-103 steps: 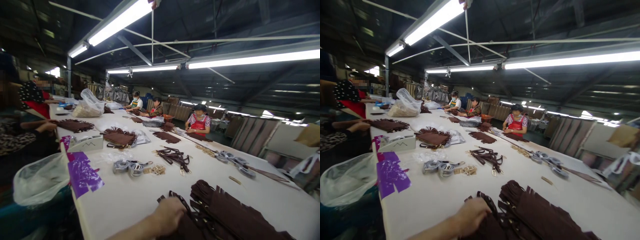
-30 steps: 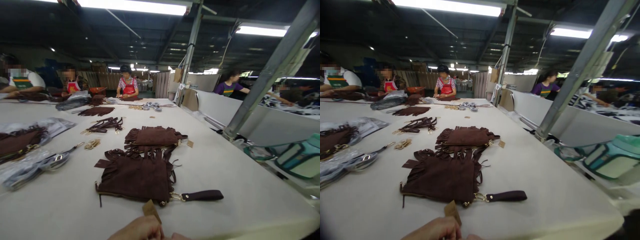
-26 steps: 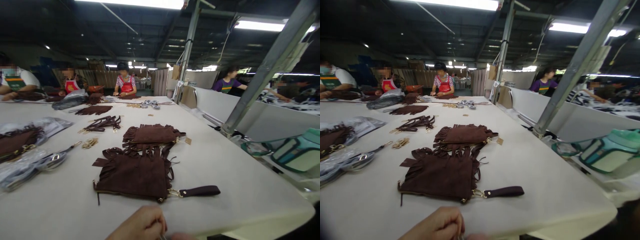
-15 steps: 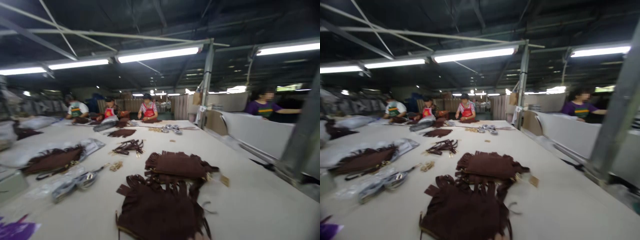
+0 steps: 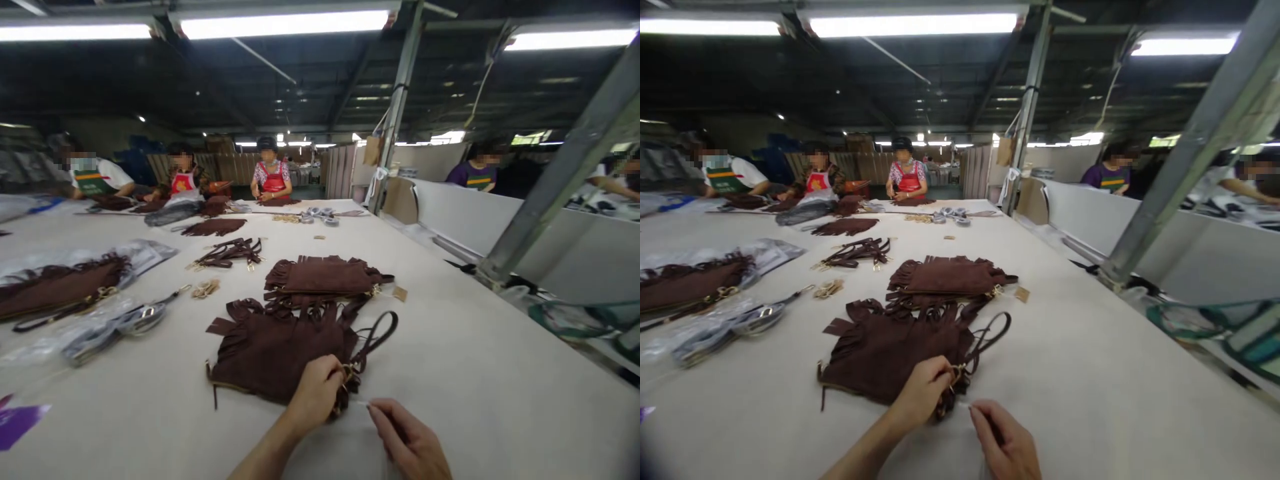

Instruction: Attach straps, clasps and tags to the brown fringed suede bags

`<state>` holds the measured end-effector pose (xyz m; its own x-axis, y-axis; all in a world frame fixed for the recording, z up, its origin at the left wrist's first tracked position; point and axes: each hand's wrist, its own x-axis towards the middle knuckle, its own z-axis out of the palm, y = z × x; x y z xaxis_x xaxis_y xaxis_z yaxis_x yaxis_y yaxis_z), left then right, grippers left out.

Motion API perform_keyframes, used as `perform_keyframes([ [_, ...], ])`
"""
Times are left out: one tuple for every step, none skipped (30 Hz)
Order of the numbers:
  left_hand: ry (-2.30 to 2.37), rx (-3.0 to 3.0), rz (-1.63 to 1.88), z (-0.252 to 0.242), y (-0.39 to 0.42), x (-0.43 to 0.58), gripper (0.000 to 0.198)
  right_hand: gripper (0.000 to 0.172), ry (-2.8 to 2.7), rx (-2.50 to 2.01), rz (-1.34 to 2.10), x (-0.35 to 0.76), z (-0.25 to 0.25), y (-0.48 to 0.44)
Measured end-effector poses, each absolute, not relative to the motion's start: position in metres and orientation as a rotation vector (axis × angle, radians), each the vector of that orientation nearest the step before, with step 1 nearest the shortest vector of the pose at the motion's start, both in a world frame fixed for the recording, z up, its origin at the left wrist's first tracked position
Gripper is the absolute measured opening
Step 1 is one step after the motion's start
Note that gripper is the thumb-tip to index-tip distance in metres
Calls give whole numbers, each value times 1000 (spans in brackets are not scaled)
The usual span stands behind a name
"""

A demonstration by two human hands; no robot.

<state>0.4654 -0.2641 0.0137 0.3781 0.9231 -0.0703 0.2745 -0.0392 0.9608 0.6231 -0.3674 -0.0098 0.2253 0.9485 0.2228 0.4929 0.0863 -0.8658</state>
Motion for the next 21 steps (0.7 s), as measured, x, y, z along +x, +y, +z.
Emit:
perform_keyframes([
  [1082, 1517, 751, 13, -263, 465, 15, 39, -1402, -1532, 623, 623, -6, -362],
  [1064, 1486, 746, 12, -262, 464, 15, 38, -1408, -1513, 608, 623, -2, -355],
  [1056, 1459, 740, 11, -261, 464, 14, 37, -1419, -1499, 578, 622, 0, -348],
  [1048, 1440, 738, 11, -260, 464, 14, 36, -1431, -1492, 553, 621, 1, -342],
  [1041, 1428, 742, 10, -260, 464, 13, 35, -1447, -1489, 533, 620, 2, -337],
  [1034, 1424, 751, 10, -260, 464, 12, 34, -1468, -1493, 516, 620, 1, -334],
  [1023, 1426, 763, 9, -260, 463, 11, 33, -1492, -1500, 499, 619, 1, -333],
  [1014, 1431, 776, 9, -260, 463, 11, 31, -1524, -1511, 481, 619, 0, -333],
  [1000, 1434, 786, 9, -260, 462, 11, 29, -1563, -1524, 461, 620, 0, -333],
  [984, 1432, 791, 9, -260, 462, 10, 28, -1605, -1537, 436, 620, 0, -333],
  [969, 1422, 793, 9, -260, 461, 10, 26, -1652, -1546, 405, 621, 1, -332],
  [951, 1408, 792, 9, -261, 460, 11, 25, -1703, -1552, 373, 621, 2, -332],
  [936, 1391, 790, 9, -261, 459, 12, 24, -1761, -1550, 345, 622, 3, -330],
  [924, 1376, 785, 9, -260, 459, 13, 23, -1815, -1549, 320, 622, 5, -329],
  [916, 1367, 779, 9, -260, 458, 14, 22, -1864, -1549, 295, 623, 7, -327],
  [912, 1362, 774, 8, -260, 458, 16, 22, -1908, -1552, 272, 623, 10, -326],
  [909, 1361, 772, 8, -260, 457, 16, 22, -1948, -1559, 247, 624, 12, -324],
  [907, 1359, 771, 7, -260, 457, 17, 23, -1987, -1571, 219, 624, 15, -322],
  [906, 1357, 770, 7, -259, 457, 16, 23, -2026, -1589, 191, 624, 18, -321],
  [907, 1353, 767, 7, -259, 458, 15, 23, -2069, -1611, 165, 625, 20, -319],
  [909, 1348, 765, 7, -259, 458, 13, 23, -2117, -1633, 146, 625, 22, -318],
])
